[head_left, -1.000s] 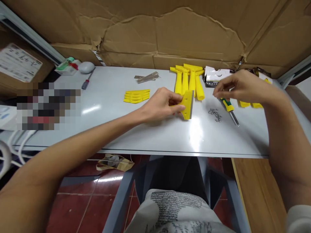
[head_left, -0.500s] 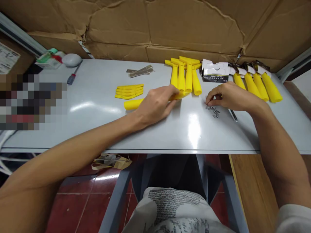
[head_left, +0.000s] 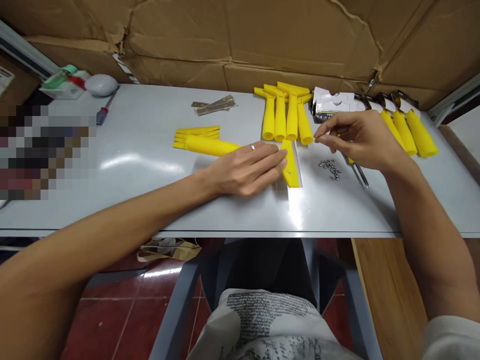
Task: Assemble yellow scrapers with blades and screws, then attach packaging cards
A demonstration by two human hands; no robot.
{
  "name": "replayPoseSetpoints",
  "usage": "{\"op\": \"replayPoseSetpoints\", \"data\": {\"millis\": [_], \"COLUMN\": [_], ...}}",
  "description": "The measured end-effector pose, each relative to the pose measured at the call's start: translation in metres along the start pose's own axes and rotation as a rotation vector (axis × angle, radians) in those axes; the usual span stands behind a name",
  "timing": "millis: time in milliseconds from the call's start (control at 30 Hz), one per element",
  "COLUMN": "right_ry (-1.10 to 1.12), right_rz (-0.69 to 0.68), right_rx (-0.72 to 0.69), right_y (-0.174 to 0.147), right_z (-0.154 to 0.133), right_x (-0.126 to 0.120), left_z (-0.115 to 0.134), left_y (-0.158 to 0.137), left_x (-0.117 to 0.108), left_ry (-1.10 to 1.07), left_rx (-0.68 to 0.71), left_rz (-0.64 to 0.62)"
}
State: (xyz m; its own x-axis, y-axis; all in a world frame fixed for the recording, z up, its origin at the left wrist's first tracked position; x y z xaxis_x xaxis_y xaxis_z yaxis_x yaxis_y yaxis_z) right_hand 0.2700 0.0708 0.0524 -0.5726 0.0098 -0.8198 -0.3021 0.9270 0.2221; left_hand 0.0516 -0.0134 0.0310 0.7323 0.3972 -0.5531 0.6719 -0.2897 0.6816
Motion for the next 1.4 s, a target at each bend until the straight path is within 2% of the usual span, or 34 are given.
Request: {"op": "replayPoseSetpoints", "data": {"millis": [100,200,300,433,500,567,600,667,733,767,867,933,1033,1100,1200,1400], "right_ry": [0.250,0.269,0.211,0.236,0.235,0.145,0.076,-0.058,-0.128,-0.123,0.055,0.251,0.473,0.568,0.639,0.645], "right_rz": [0.090,0.068,0.030,0.016,0.049,0.061,0.026,-0.151,-0.351,-0.397,-0.379,-0.378,-0.454,-0.462,-0.424,-0.409], "right_rx": [-0.033,-0.076,-0.006,0.125,0.136,0.101,0.070,0.001,-0.050,-0.051,0.050,0.121,0.155,0.172,0.189,0.165], "right_y": [-0.005,-0.009,-0.011,-0.012,-0.011,-0.009,-0.008,-0.009,-0.014,-0.016,-0.016,-0.016,-0.020,-0.021,-0.021,-0.021], "right_z": [-0.019,-0.035,-0.035,-0.023,-0.019,-0.018,-0.019,-0.021,-0.022,-0.021,-0.017,-0.016,-0.023,-0.028,-0.032,-0.036], "right_x": [0.005,0.017,0.029,0.039,0.033,0.022,0.018,0.019,0.027,0.029,0.031,0.039,0.055,0.061,0.064,0.066], "left_z": [0.009,0.012,0.012,0.010,0.008,0.001,-0.004,-0.012,-0.013,-0.009,0.001,-0.003,-0.013,-0.014,-0.014,-0.018], "left_y": [0.010,0.015,0.010,-0.003,-0.008,-0.010,-0.010,-0.011,-0.011,-0.011,-0.009,-0.009,-0.011,-0.009,-0.003,-0.006], "left_x": [-0.003,-0.005,0.001,0.023,0.028,0.028,0.027,0.025,0.024,0.023,0.018,0.019,0.028,0.028,0.026,0.030], "left_ry": [-0.001,0.002,0.011,0.045,0.008,-0.088,-0.155,-0.279,-0.296,-0.258,-0.148,-0.203,-0.342,-0.361,-0.380,-0.518], "left_rx": [0.118,0.159,0.145,0.110,0.077,0.004,-0.046,-0.128,-0.123,-0.083,0.017,-0.060,-0.232,-0.251,-0.237,-0.333], "left_rz": [-0.050,-0.074,-0.111,-0.283,-0.316,-0.295,-0.273,-0.238,-0.245,-0.250,-0.229,-0.242,-0.325,-0.341,-0.344,-0.386]}}
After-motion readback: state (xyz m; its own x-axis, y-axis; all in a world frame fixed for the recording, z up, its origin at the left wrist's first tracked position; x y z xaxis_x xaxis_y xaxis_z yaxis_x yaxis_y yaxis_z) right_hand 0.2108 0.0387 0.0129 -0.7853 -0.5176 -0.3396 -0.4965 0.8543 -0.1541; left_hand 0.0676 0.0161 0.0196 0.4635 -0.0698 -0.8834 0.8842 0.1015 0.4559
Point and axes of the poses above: each hand's wrist, its own y-axis towards the middle knuckle, its own x-axis out of the palm, z = x × y, the point moved 9 cm from there along y, towards the middle knuckle, and after that the axes turned 10 degrees about -y, right-handed, at the moved point
